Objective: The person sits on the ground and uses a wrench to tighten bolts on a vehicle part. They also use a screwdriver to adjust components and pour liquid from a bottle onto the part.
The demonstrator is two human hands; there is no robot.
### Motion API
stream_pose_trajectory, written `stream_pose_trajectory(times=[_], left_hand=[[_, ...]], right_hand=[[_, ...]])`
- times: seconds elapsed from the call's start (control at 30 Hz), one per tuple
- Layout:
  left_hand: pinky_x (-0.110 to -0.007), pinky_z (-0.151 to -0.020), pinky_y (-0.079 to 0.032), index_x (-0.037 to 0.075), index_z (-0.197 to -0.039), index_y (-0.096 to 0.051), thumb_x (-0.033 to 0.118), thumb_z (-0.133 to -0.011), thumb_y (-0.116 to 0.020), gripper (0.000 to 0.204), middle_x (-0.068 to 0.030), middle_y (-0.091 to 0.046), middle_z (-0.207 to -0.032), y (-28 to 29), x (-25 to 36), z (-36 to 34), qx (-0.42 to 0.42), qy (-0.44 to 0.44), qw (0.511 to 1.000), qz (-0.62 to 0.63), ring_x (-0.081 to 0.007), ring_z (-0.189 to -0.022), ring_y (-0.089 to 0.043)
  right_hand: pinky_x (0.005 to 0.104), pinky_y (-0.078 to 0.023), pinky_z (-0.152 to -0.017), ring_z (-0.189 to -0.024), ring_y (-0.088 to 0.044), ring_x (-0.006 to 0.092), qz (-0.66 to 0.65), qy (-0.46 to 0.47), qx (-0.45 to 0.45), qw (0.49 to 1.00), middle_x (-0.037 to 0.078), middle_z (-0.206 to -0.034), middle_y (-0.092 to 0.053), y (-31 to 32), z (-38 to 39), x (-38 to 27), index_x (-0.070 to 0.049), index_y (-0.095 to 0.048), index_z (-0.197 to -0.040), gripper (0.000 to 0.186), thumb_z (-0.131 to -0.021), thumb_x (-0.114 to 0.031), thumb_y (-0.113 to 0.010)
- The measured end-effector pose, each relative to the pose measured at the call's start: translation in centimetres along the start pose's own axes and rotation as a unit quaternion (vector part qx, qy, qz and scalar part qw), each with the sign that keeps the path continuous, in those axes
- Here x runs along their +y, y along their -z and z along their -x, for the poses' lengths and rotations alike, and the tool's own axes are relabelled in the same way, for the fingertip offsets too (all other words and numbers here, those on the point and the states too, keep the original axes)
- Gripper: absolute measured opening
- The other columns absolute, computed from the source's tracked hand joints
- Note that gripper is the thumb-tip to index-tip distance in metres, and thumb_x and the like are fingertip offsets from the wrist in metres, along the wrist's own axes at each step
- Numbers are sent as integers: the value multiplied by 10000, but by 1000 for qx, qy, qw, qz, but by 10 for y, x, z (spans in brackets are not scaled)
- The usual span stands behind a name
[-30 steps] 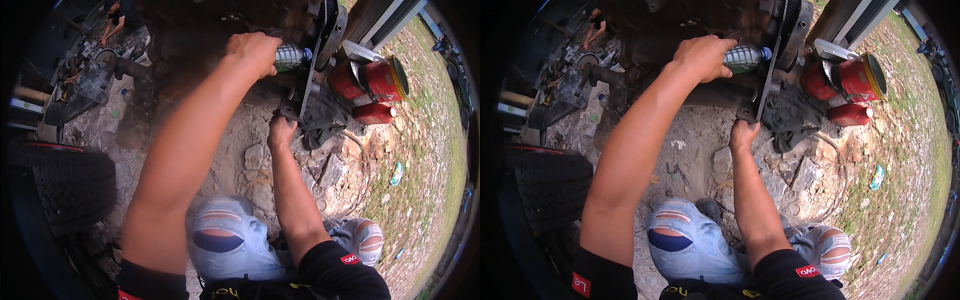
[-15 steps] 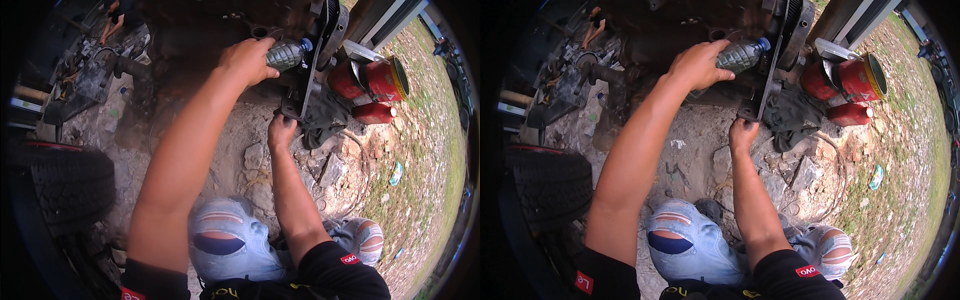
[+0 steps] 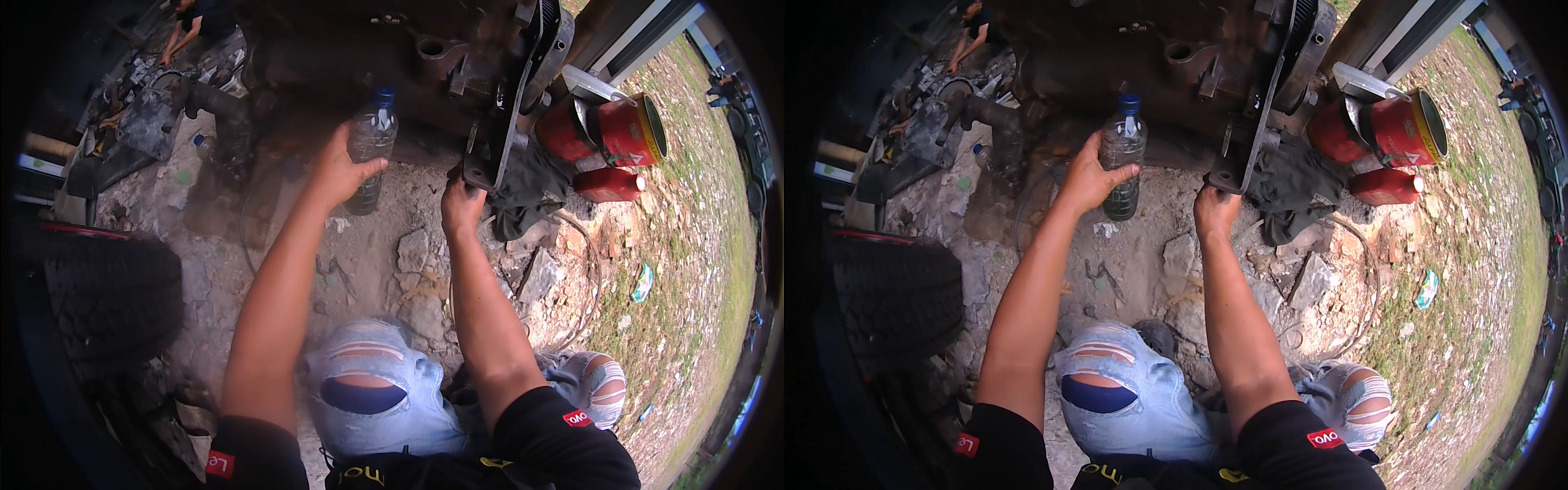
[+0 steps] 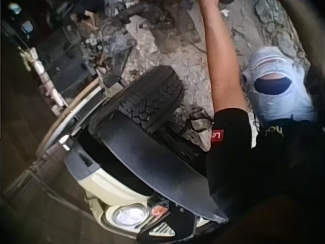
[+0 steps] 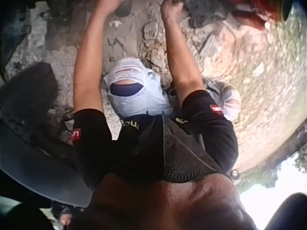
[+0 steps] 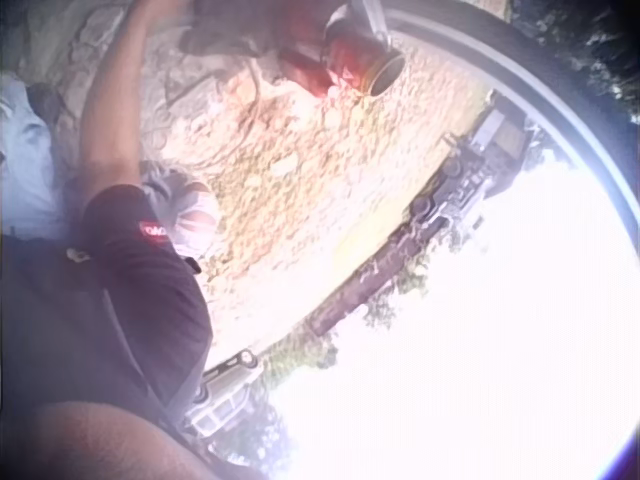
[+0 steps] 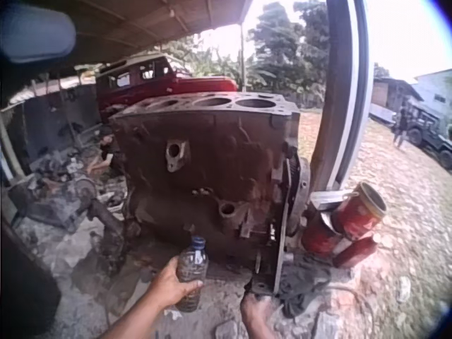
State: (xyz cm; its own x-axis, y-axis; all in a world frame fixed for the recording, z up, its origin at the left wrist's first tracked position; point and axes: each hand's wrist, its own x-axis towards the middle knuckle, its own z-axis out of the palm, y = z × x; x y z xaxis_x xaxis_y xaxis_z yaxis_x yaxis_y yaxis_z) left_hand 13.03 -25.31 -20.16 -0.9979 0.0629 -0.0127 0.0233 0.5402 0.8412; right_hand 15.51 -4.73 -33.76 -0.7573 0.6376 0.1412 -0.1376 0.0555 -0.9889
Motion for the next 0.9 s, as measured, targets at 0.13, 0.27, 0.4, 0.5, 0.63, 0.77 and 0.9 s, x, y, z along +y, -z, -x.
stream_pose_trajectory(times=[0.13, 0.27, 0.4, 0.5, 0.63, 0.77, 0.9], left_hand=[[-348, -932, -490, 36, -1218, -510, 141, -729, -861, 611, -103, -678, -1116, -6, -53, 10, 58, 19, 998, 6, -215, -1023, -649], [-356, -947, -480, 24, -1250, -497, 120, -725, -849, 640, -134, -663, -1145, -8, -87, 17, 155, 24, 987, 17, -253, -1060, -637], [-379, -1008, -444, 1, -1323, -465, 133, -714, -845, 730, -200, -614, -1253, -13, -99, 25, 185, 78, 978, 58, -327, -1175, -592], [-374, -1028, -428, 1, -1353, -438, 135, -715, -844, 769, -205, -596, -1285, -9, -109, 35, 181, 90, 978, 58, -325, -1211, -569], [-374, -1055, -404, -11, -1397, -383, 137, -715, -843, 837, -215, -578, -1301, -16, -110, 31, 158, 89, 983, 35, -338, -1247, -537], [-378, -1070, -391, -26, -1416, -334, 129, -706, -852, 892, -234, -539, -1330, -13, -101, 37, 158, 102, 982, 31, -341, -1275, -506], [-381, -1073, -382, -28, -1399, -287, 108, -697, -861, 917, -235, -507, -1330, -17, -94, 43, 181, 83, 979, 43, -336, -1263, -499]], right_hand=[[239, -374, -556, -636, -446, 60, -47, -18, -10, 999, -28, -781, -552, 4, -4, 1, -49, -566, -895, 150, -987, -167, -559], [242, -374, -556, -637, -443, 61, -97, -197, 8, 976, -26, -768, -544, 11, 16, -7, -40, -574, -903, 174, -1002, -181, -549], [239, -370, -589, -660, -436, 66, -84, -129, -39, 987, -15, -738, -528, 5, 7, -10, -20, -585, -897, 232, -1015, -217, -549], [249, -380, -631, -687, -439, 80, 101, 4, -53, 993, -2, -746, -536, -13, 2, -25, -2, -604, -927, 249, -1017, -228, -550], [269, -415, -665, -704, -481, 99, 33, -100, 5, 994, -1, -771, -545, 7, -1, 11, -1, -608, -1016, 203, -1013, -191, -536], [245, -397, -632, -682, -465, 84, 67, -156, -40, 985, -14, -750, -519, 23, 25, -6, 1, -607, -1036, 167, -1014, -132, -509], [285, -416, -642, -688, -478, 107, 97, -49, -69, 992, 0, -758, -545, 8, 10, -3, 12, -592, -993, 190, -1020, -158, -511]])
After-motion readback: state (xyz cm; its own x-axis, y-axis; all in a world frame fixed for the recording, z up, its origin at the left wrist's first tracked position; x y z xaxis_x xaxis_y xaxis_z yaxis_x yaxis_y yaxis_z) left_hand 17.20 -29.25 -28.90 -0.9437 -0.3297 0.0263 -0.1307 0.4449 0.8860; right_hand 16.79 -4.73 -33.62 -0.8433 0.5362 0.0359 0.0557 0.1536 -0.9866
